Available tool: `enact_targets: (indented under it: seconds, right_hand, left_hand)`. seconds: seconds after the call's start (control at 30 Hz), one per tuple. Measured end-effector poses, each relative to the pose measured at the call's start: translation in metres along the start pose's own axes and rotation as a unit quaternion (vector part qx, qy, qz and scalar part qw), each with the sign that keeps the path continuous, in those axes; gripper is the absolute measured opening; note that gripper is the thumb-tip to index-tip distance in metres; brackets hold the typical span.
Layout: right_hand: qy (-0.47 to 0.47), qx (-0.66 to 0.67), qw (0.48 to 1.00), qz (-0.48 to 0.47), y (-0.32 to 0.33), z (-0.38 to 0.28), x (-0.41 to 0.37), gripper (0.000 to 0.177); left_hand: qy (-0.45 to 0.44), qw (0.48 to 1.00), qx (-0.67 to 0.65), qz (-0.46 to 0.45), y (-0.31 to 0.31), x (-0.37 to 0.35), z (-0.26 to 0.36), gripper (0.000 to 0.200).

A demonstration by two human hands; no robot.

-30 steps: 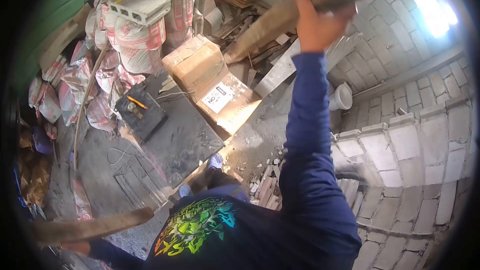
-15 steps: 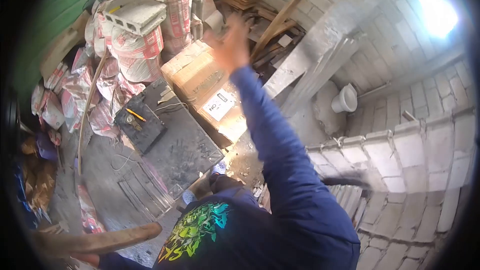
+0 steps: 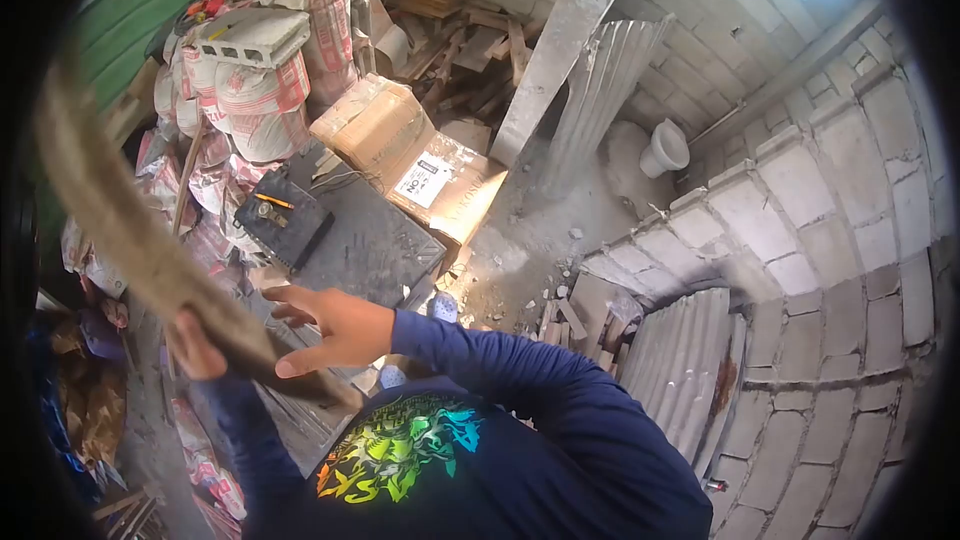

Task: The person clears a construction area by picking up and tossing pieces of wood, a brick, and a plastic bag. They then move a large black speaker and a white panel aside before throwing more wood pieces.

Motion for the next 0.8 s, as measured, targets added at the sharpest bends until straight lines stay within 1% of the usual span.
enact_targets:
  seconds: [0.03, 0.1, 0.13, 0.17, 0.2, 0.23, 0.27, 0.3, 0.37, 0.4, 0.43, 0.5, 0.53, 0.57, 0.63, 0.67, 0.7, 0.77, 0.8]
  right_hand:
    - [0.003, -0.001, 1.0, 0.001, -0.007, -0.001, -0.004, 0.082]
    - [-0.055, 0.049, 0.996, 0.04, -0.019, 0.008, -0.015, 0.081]
    - [-0.049, 0.049, 0.994, 0.09, -0.022, 0.013, -0.019, 0.077]
    - [-0.047, 0.048, 0.994, 0.091, -0.025, 0.017, -0.019, 0.077]
    - [-0.006, 0.104, 0.984, 0.146, -0.022, 0.011, -0.019, 0.077]
    - [0.034, 0.16, 0.966, 0.2, -0.019, 0.007, -0.02, 0.076]
    - [0.034, 0.177, 0.959, 0.219, -0.014, 0.008, -0.018, 0.075]
    - [0.056, 0.11, 0.963, 0.239, -0.005, 0.023, -0.015, 0.075]
    - [0.089, 0.147, 0.929, 0.328, 0.008, 0.025, -0.015, 0.069]
    - [0.115, 0.17, 0.914, 0.351, 0.016, 0.022, -0.013, 0.064]
    - [0.13, 0.15, 0.902, 0.385, 0.026, 0.027, -0.013, 0.052]
    - [0.09, 0.08, 0.891, 0.439, 0.049, 0.034, -0.019, 0.041]
    - [0.108, 0.089, 0.865, 0.481, 0.06, 0.035, -0.021, 0.035]
    - [0.107, 0.093, 0.866, 0.479, 0.069, 0.039, -0.021, 0.035]
    - [0.115, 0.071, 0.851, 0.507, 0.093, 0.044, -0.026, 0.037]
    - [0.114, 0.066, 0.847, 0.515, 0.104, 0.047, -0.028, 0.037]
    - [0.112, 0.073, 0.848, 0.513, 0.115, 0.053, -0.027, 0.037]
    - [0.108, 0.088, 0.832, 0.537, 0.142, 0.071, -0.028, 0.036]
    - [0.107, 0.064, 0.825, 0.551, 0.161, 0.079, -0.027, 0.035]
  left_hand:
    - [0.012, 1.0, -0.003, -0.017, -0.022, 0.002, 0.003, 0.054]
    - [0.018, 0.999, 0.018, -0.034, -0.059, 0.005, 0.017, 0.049]
    - [0.016, 0.999, 0.018, -0.036, -0.07, 0.012, 0.022, 0.049]
    - [0.009, 0.996, 0.032, -0.078, -0.084, 0.018, 0.027, 0.047]
    - [0.004, 0.992, 0.046, -0.121, -0.1, 0.021, 0.03, 0.045]
    - [0.006, 0.991, 0.047, -0.124, -0.113, 0.026, 0.033, 0.045]
    - [-0.01, 0.989, 0.041, -0.139, -0.129, 0.032, 0.036, 0.043]
    - [-0.028, 0.987, 0.036, -0.153, -0.144, 0.036, 0.041, 0.041]
    - [0.007, 0.987, -0.008, -0.161, -0.171, 0.038, 0.046, 0.037]
    - [-0.009, 0.984, -0.018, -0.175, -0.186, 0.039, 0.053, 0.035]
    - [0.003, 0.984, -0.031, -0.176, -0.199, 0.04, 0.052, 0.032]
    - [0.01, 0.985, -0.041, -0.167, -0.224, 0.044, 0.047, 0.028]
    - [0.026, 0.983, -0.042, -0.178, -0.236, 0.048, 0.04, 0.029]
    - [0.027, 0.983, -0.039, -0.175, -0.242, 0.052, 0.032, 0.029]
    - [0.015, 0.975, -0.026, -0.22, -0.258, 0.062, 0.02, 0.038]
    - [-0.008, 0.968, 0.015, -0.25, -0.257, 0.067, 0.021, 0.051]
    - [-0.007, 0.969, 0.022, -0.247, -0.25, 0.072, 0.015, 0.051]
    - [-0.002, 0.974, 0.035, -0.224, -0.23, 0.085, 0.001, 0.059]
    - [0.007, 0.973, 0.079, -0.217, -0.212, 0.091, -0.01, 0.061]
Point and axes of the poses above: each hand's wrist, its own x-axis towards the middle knuckle, its own y-axis out of the back of the hand, z = x × y, the point moved 5 cm from there along x, towards the middle knuckle, and after that the axes turned 7 degrees about y, right-handed, at the moved point
